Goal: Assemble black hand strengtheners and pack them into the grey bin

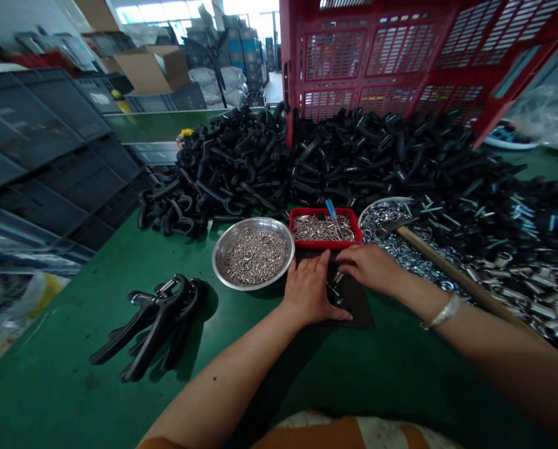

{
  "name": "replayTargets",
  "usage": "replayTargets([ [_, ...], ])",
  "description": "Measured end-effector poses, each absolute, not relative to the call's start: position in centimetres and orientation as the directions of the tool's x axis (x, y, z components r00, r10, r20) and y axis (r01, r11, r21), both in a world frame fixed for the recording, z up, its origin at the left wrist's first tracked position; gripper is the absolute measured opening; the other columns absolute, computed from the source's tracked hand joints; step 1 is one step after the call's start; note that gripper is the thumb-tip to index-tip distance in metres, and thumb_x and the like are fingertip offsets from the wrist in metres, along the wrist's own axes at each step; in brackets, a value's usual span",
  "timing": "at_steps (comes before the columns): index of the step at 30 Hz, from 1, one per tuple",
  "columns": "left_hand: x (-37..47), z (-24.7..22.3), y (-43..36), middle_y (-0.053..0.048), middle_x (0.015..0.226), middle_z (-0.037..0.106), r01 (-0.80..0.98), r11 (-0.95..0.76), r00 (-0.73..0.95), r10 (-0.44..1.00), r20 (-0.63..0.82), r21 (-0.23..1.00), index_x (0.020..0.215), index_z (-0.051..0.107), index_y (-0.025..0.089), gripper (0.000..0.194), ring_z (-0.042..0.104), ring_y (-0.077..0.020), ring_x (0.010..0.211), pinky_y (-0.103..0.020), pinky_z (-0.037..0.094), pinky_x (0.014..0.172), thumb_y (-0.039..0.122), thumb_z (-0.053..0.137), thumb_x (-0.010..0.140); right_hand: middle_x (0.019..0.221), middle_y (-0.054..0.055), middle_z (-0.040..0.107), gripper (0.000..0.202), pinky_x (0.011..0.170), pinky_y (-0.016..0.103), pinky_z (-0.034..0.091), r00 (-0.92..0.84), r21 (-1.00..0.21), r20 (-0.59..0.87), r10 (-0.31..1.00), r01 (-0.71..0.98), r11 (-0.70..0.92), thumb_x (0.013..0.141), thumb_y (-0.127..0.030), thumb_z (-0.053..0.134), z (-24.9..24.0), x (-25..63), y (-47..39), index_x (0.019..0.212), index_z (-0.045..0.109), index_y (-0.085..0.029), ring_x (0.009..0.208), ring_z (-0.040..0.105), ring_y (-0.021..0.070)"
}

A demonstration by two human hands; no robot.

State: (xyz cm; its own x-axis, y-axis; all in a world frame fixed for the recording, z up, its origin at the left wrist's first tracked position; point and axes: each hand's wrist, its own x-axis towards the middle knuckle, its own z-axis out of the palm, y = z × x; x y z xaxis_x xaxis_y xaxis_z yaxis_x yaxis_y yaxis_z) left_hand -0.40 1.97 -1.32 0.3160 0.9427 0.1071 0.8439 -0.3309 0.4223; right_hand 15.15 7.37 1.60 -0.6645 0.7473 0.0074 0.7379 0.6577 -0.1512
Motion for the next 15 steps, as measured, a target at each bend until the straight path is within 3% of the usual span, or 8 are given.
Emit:
replayTargets([
  [5,-0.5,-1.5,2.0,-0.014,0.128,0.043,0.836,-0.348,0.335,0.936,0.109,0.423,0.134,0.018,0.015,0.120,0.038,-0.0308,0.116,-0.049,0.015,0.103,0.069,0.065,0.038,0.089,0.011,0.064,0.030,0.078,0.033,0.042,-0.569,-0.135,0.256,0.781,0.780,0.612,0.085,-0.020,0.039,-2.1,17.3,4.5,0.104,0.061,-0.013,0.087,0.054,0.0211],
  [8,-0.5,-1.5,2.0,-0.014,0.129,0.041,0.843,-0.350,0.339,0.935,0.101,0.409,0.134,0.019,0.016,0.119,0.037,-0.0314,0.117,-0.050,0.016,0.102,0.070,0.064,0.038,0.090,0.011,0.064,0.036,0.077,0.034,0.043,-0.559,-0.101,0.252,0.790,0.797,0.596,0.086,-0.021,0.035,-2.5,17.2,3.3,0.116,0.054,-0.014,0.091,0.052,0.0227],
  [12,-0.3,-1.4,1.7,-0.015,0.128,0.042,0.863,-0.328,0.321,0.943,0.084,0.384,0.133,0.022,0.016,0.117,0.037,-0.0323,0.117,-0.051,0.018,0.101,0.071,0.063,0.038,0.102,0.011,0.062,0.037,0.078,0.035,0.043,-0.596,-0.042,0.174,0.784,0.791,0.610,0.086,-0.028,0.037,0.0,18.3,3.3,0.117,0.053,-0.015,0.095,0.052,0.0232],
  [15,-0.1,-1.2,1.4,-0.016,0.129,0.041,0.873,-0.303,0.291,0.952,0.090,0.382,0.131,0.025,0.014,0.116,0.037,-0.0323,0.118,-0.050,0.018,0.102,0.074,0.060,0.038,0.108,0.015,0.058,0.039,0.075,0.040,0.043,-0.449,0.120,0.229,0.864,0.893,0.433,0.083,-0.030,0.040,2.7,22.4,3.3,0.116,0.052,-0.013,0.096,0.052,0.0279],
])
